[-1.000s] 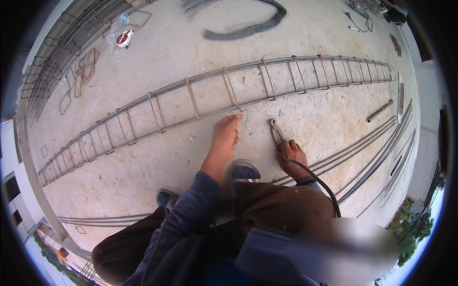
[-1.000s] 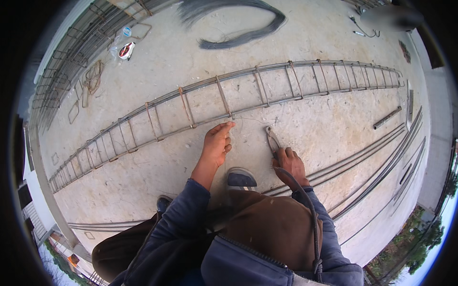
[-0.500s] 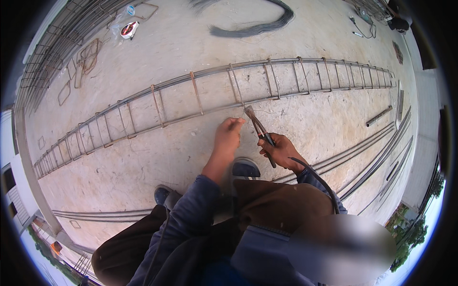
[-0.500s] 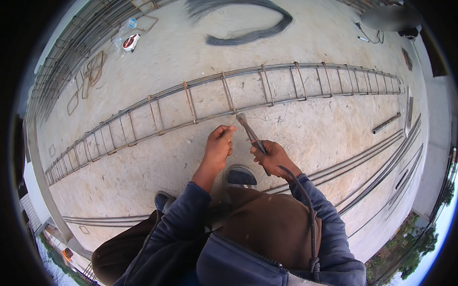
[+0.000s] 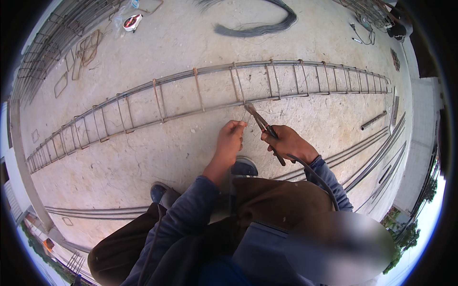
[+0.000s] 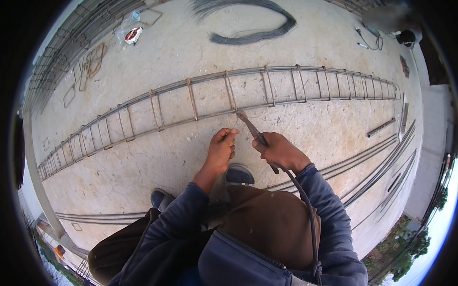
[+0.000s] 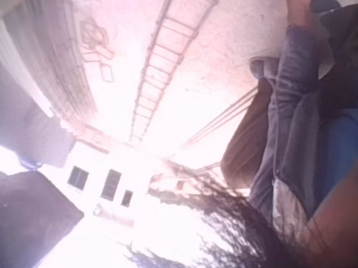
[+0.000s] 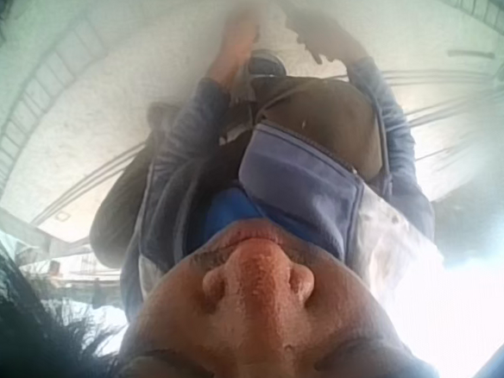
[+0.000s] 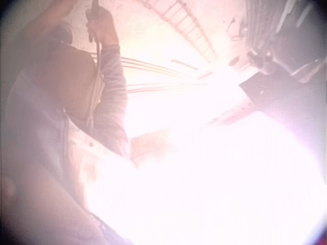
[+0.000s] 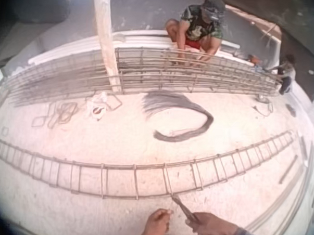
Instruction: The person ties wire around intersecting rebar rods to assemble a ladder-like rebar cage. They repeatedly wrap wire by hand and twist it with pliers to secure each joint along the length of the cage.
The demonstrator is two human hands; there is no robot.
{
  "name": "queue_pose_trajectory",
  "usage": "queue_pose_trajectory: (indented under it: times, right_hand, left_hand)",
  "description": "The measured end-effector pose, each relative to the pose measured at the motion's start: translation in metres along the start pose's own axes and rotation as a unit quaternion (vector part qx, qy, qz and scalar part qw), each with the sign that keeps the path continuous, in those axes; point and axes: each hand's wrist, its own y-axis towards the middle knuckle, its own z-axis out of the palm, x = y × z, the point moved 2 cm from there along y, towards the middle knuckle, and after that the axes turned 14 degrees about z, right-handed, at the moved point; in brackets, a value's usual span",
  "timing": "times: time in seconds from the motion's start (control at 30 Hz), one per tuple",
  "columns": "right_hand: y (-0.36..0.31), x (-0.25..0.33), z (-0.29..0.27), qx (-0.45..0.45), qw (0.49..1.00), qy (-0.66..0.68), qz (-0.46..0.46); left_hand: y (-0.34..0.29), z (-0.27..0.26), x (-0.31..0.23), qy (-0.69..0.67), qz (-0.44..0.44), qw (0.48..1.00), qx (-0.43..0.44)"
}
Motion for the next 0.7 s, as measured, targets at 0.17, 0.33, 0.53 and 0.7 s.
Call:
queue_pose_trajectory:
  times: [0.17, 0.33, 0.53, 0.7]
  right_hand:
    - [0.023, -0.036, 0.062, -0.142, 0.984, 0.077, -0.071]
    - [0.069, -0.051, 0.115, -0.190, 0.953, 0.187, -0.143]
    - [0.047, -0.042, 0.088, 0.033, 0.935, 0.344, -0.081]
    - [0.037, -0.059, 0.067, 0.291, 0.806, 0.516, -0.015]
  left_hand:
    - [-0.001, 0.002, 0.015, -0.038, 0.016, 0.999, 0.023]
    - [-0.002, -0.010, 0.028, 0.021, 0.064, 0.998, 0.016]
    - [0.004, -0.018, 0.011, -0.014, -0.033, 0.995, 0.093]
    - [0.027, 0.019, 0.001, -0.161, -0.064, 0.962, 0.212]
